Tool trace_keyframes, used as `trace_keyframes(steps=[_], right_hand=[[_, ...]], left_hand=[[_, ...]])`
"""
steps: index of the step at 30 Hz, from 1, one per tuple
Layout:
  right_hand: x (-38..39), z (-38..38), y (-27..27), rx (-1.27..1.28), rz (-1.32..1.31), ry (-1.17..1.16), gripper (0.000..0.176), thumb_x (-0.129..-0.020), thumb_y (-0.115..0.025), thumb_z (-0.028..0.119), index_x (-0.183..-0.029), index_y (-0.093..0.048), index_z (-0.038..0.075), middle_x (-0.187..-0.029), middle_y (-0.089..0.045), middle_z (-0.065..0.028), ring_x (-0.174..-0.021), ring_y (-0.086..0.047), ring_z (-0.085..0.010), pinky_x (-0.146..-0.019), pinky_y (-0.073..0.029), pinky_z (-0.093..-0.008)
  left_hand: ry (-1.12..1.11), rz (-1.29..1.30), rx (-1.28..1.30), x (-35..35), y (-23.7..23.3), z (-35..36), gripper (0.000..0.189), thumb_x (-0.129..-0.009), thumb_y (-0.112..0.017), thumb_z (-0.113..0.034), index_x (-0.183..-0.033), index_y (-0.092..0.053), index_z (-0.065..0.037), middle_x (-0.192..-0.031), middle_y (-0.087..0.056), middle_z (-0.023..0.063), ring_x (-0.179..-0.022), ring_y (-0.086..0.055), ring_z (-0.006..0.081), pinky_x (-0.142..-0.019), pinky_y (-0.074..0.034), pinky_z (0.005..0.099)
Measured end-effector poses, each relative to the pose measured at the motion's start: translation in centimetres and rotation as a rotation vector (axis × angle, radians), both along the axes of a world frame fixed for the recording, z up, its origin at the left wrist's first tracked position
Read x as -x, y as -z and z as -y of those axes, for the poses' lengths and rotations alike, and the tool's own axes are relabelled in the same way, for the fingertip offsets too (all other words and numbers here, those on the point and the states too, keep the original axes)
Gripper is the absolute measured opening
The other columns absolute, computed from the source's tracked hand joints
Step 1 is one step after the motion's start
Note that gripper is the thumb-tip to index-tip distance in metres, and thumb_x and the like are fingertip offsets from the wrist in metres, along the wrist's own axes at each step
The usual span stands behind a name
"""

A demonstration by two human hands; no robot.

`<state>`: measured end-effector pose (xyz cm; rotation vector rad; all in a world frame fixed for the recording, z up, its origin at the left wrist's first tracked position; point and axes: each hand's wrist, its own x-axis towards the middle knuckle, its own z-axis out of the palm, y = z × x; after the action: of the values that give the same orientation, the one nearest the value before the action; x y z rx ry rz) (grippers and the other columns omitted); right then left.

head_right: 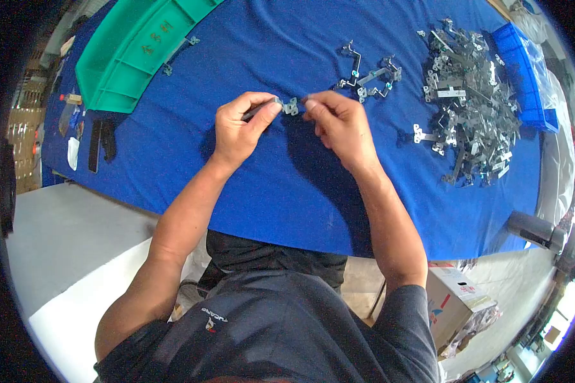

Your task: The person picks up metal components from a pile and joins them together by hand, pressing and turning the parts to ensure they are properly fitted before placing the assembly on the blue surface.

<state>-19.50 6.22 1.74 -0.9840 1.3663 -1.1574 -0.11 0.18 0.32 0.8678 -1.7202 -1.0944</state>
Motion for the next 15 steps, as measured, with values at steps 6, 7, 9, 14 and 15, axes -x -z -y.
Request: trace_keyframes(steps=[6, 7, 9, 14, 15], right_hand=[[-0.63, -0.35, 0.55, 0.014, -0.117, -0.096, 0.02, -0.103, -0.06, 0.017, -0.107, -0.07, 0.0, -0.079, -0.064, -0.0001, -0.06, -0.053, -0.0043, -0.049, -0.043, -0.0201], [-0.46, -0.3, 0.65, 0.008, -0.13, -0.106, 0.021, -0.103, -0.06, 0.017, -0.107, -0.07, 0.0, -0.079, -0.063, -0.0001, -0.06, -0.054, -0.0047, -0.05, -0.044, -0.0206], [-0.29, -0.17, 0.72, 0.001, -0.113, -0.107, 0.021, -0.102, -0.061, 0.017, -0.109, -0.07, -0.001, -0.078, -0.063, -0.0003, -0.061, -0.054, -0.0053, -0.052, -0.045, -0.0213], [0.0, -0.01, 0.22, -0.004, 0.124, -0.071, 0.022, -0.101, -0.062, 0.017, -0.112, -0.07, -0.001, -0.078, -0.062, -0.0008, -0.062, -0.055, -0.0066, -0.055, -0.046, -0.0225], [0.02, 0.04, 0.33, 0.008, 0.096, -0.08, 0.022, -0.102, -0.062, 0.017, -0.112, -0.069, -0.001, -0.078, -0.062, -0.0007, -0.062, -0.055, -0.0064, -0.055, -0.046, -0.0229]], left_hand=[[0.052, 0.031, 0.072, -0.15, 0.32, 0.11, 0.014, -0.09, -0.076, -0.011, -0.096, -0.073, 0.0, -0.082, -0.073, 0.0077, -0.071, -0.065, 0.0078, -0.062, -0.051, 0.0256], [0.056, 0.017, 0.058, -0.03, 0.35, 0.15, 0.014, -0.09, -0.077, -0.011, -0.096, -0.073, 0.0, -0.082, -0.073, 0.0076, -0.071, -0.065, 0.0078, -0.062, -0.051, 0.0256], [0.062, 0.014, 0.047, -0.01, 0.36, 0.21, 0.014, -0.089, -0.077, -0.012, -0.096, -0.073, 0.001, -0.082, -0.073, 0.0076, -0.07, -0.065, 0.0082, -0.062, -0.051, 0.0259], [0.086, 0.078, 0.02, -0.09, -0.14, -0.01, 0.015, -0.09, -0.077, -0.012, -0.097, -0.074, 0.001, -0.085, -0.074, 0.0054, -0.076, -0.064, 0.0068, -0.067, -0.051, 0.0251], [0.107, 0.094, 0.035, -0.1, -0.35, -0.04, 0.015, -0.089, -0.077, -0.012, -0.097, -0.074, 0.001, -0.084, -0.074, 0.0059, -0.075, -0.064, 0.0071, -0.066, -0.051, 0.0253]])
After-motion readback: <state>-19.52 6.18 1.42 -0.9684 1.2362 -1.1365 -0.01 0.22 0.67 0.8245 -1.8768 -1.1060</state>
